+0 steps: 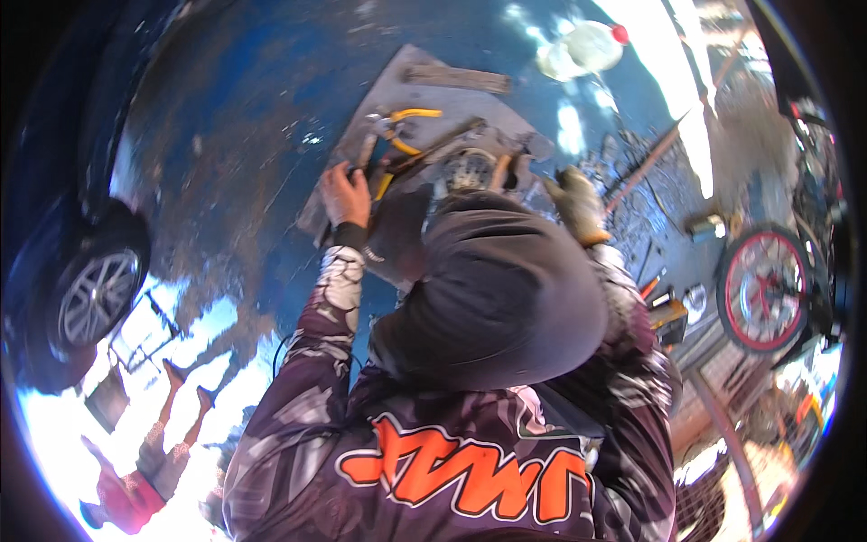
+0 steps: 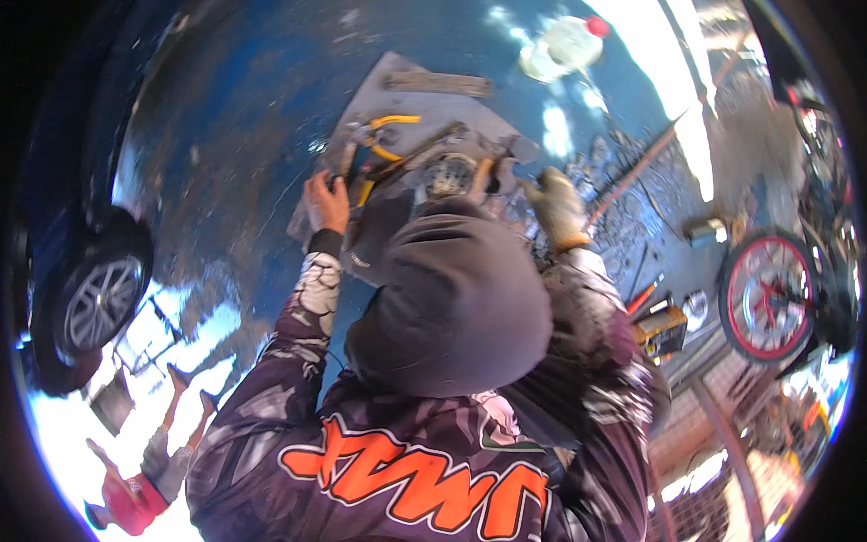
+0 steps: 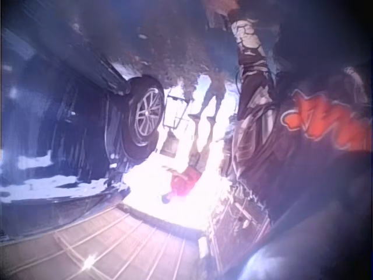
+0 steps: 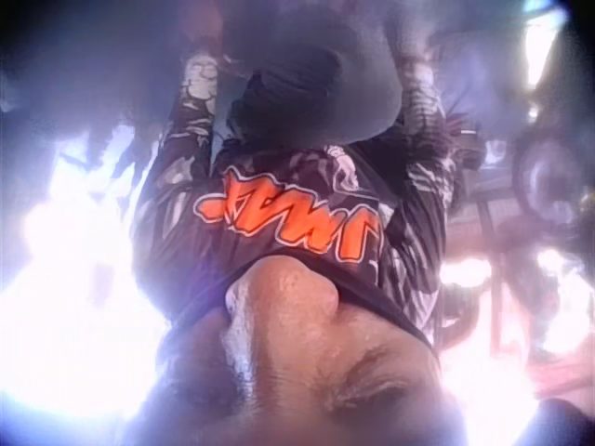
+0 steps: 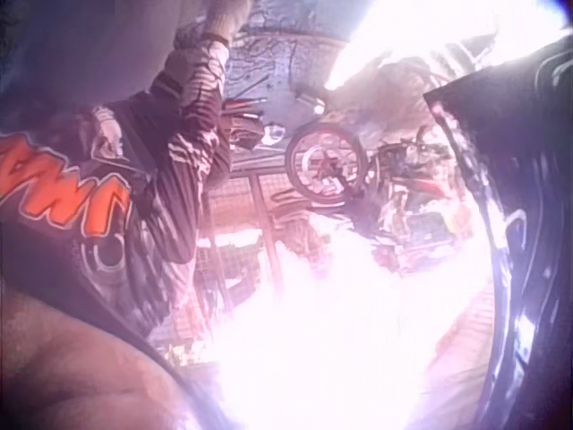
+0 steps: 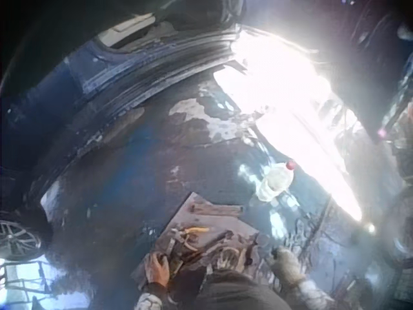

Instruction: The person welds a section of a car's body using a welding torch and filler rod, then uses a hammer and chisel to shape the welded area. The person also uses pliers to adjust the metal piece.

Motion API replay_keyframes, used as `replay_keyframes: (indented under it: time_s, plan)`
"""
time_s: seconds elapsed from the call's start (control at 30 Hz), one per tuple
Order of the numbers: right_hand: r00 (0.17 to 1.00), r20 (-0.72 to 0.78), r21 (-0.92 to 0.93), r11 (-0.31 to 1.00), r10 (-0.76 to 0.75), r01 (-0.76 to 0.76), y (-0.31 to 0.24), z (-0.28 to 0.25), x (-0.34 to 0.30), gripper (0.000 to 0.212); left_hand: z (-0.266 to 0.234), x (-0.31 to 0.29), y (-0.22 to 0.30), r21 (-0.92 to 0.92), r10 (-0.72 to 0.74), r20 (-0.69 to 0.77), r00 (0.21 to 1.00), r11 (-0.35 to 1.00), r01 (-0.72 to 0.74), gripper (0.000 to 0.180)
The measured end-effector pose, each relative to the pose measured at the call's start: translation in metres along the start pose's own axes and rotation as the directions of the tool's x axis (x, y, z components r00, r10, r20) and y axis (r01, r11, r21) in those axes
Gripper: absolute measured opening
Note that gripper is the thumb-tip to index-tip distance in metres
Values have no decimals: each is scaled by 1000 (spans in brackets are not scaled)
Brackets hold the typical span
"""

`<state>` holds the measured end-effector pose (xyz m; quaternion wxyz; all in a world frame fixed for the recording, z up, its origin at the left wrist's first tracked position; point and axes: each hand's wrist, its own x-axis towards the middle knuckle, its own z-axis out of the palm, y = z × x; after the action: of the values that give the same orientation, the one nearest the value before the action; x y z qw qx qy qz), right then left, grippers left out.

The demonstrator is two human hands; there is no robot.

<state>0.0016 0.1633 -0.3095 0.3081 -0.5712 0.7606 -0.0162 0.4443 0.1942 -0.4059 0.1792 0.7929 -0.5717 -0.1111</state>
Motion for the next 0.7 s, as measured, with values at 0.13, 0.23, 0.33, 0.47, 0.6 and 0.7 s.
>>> replay_keyframes:
  time_s: [0.13, 0.23, 0.33, 0.47, 0.6, 0.7]
  plan:
    - [843, -215, 276, 858, 493, -432, -10, 61, -3, 54, 8, 26, 4, 100, 168, 79, 983, 979, -175, 37]
    - [861, -124, 206, 861, 493, -464, -19, 72, -18, 58, 5, 36, 9, 104, 162, 150, 975, 978, -178, 37]
    - [907, -57, 216, 892, 417, -396, -23, 71, -15, 55, -2, 39, 15, 57, 101, 167, 981, 992, -112, 34]
    - [948, -14, 60, 946, 319, -318, -23, 68, 9, 55, -17, 33, 23, 35, 39, 148, 988, 998, -45, 31]
    - [956, 94, 41, 959, 276, -281, -24, 64, 21, 53, -33, 10, 30, -57, 63, 65, 996, 997, -59, 30]
    - [968, 71, 84, 966, 241, -246, -20, 59, 15, 55, -40, -13, 32, -106, 67, 19, 998, 992, -64, 30]
